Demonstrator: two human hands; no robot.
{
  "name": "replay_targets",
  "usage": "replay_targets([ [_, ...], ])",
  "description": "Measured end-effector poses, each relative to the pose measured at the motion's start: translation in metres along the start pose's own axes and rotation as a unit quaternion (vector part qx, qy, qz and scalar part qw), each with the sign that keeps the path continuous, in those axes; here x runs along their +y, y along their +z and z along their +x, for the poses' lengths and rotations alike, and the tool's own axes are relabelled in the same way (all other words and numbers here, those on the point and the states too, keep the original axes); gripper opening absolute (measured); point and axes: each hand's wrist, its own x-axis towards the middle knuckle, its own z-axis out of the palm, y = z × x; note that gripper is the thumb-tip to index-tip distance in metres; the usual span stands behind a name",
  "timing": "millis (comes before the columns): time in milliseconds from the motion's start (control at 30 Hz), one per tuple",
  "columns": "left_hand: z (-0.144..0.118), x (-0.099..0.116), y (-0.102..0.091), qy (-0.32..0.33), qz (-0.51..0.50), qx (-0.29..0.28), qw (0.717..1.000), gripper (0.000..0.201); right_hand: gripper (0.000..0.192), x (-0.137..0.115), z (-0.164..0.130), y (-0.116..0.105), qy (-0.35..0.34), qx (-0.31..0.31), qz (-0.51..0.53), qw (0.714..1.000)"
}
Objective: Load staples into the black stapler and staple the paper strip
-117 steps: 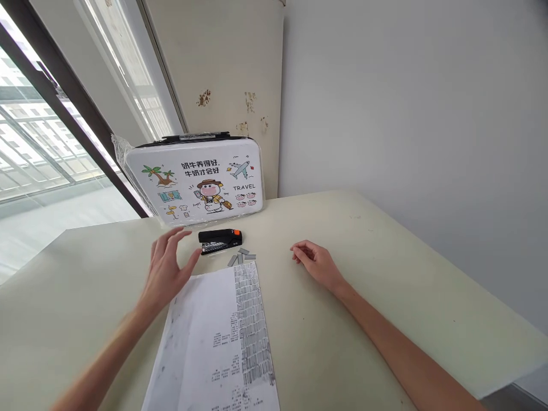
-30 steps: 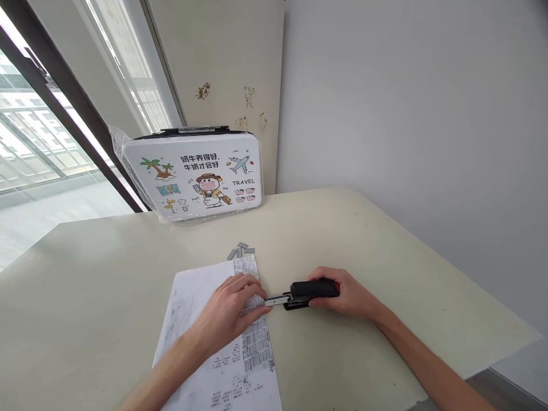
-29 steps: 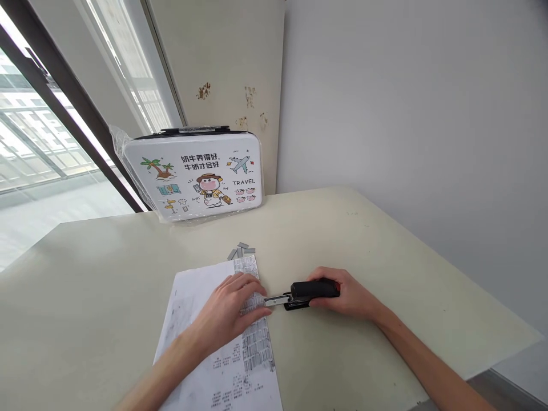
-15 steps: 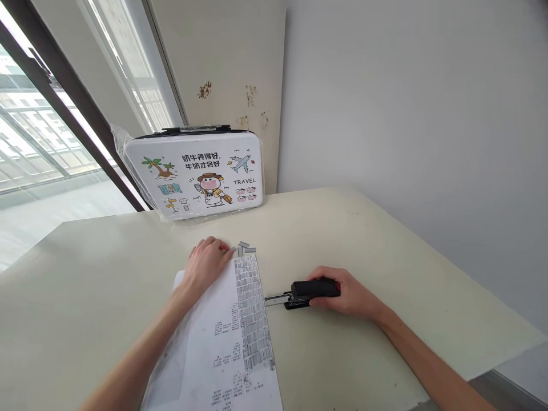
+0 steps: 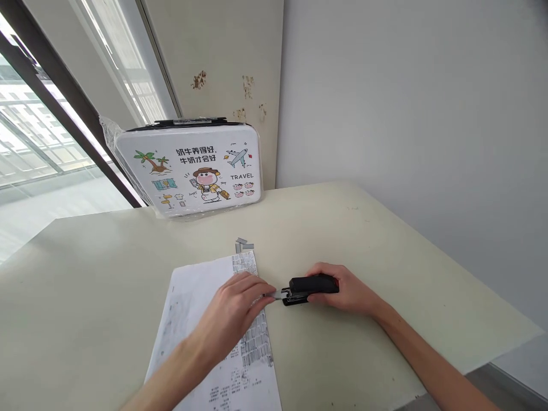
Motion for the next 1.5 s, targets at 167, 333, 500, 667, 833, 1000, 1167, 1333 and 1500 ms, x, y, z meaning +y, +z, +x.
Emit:
replay_targets([
  [167,-0.001,0.000,0.008,0.014,0.037,-0.006,0.999,0.023,0.028,-0.001,0.000,-0.001,-0.002,-0.005,-0.004,1.000],
  [333,0.000,0.002,0.008,0.001,0.051,0.000,0.999,0.028,0.028,0.001,0.000,-0.001,-0.010,-0.005,-0.002,1.000],
  [500,0.001,0.003,0.013,-0.005,0.056,0.011,0.998,0.027,0.028,-0.001,0.000,-0.001,-0.015,0.000,-0.004,1.000],
  [667,0.001,0.000,0.014,-0.019,0.043,0.016,0.999,0.024,0.028,-0.001,0.001,-0.002,-0.007,-0.005,0.009,1.000],
  [833,0.002,0.001,0.017,-0.014,0.059,0.014,0.998,0.025,0.028,0.000,0.001,-0.003,-0.006,-0.008,0.006,1.000],
  [1000,0.002,-0.005,0.015,-0.012,0.049,-0.002,0.999,0.025,0.027,-0.001,0.002,-0.002,-0.013,-0.001,0.005,1.000],
  [1167,0.001,-0.026,-0.007,0.014,-0.041,-0.077,0.996,0.024,0.033,0.000,0.003,-0.004,-0.010,0.001,0.033,0.999],
  [1333,0.011,-0.043,-0.018,0.077,-0.109,-0.124,0.983,0.022,0.033,0.005,0.006,-0.006,-0.015,-0.001,0.068,0.998],
  [1500,0.031,-0.048,-0.003,0.102,-0.111,-0.116,0.982,0.014,0.032,0.006,0.009,-0.007,-0.050,0.000,0.099,0.994],
])
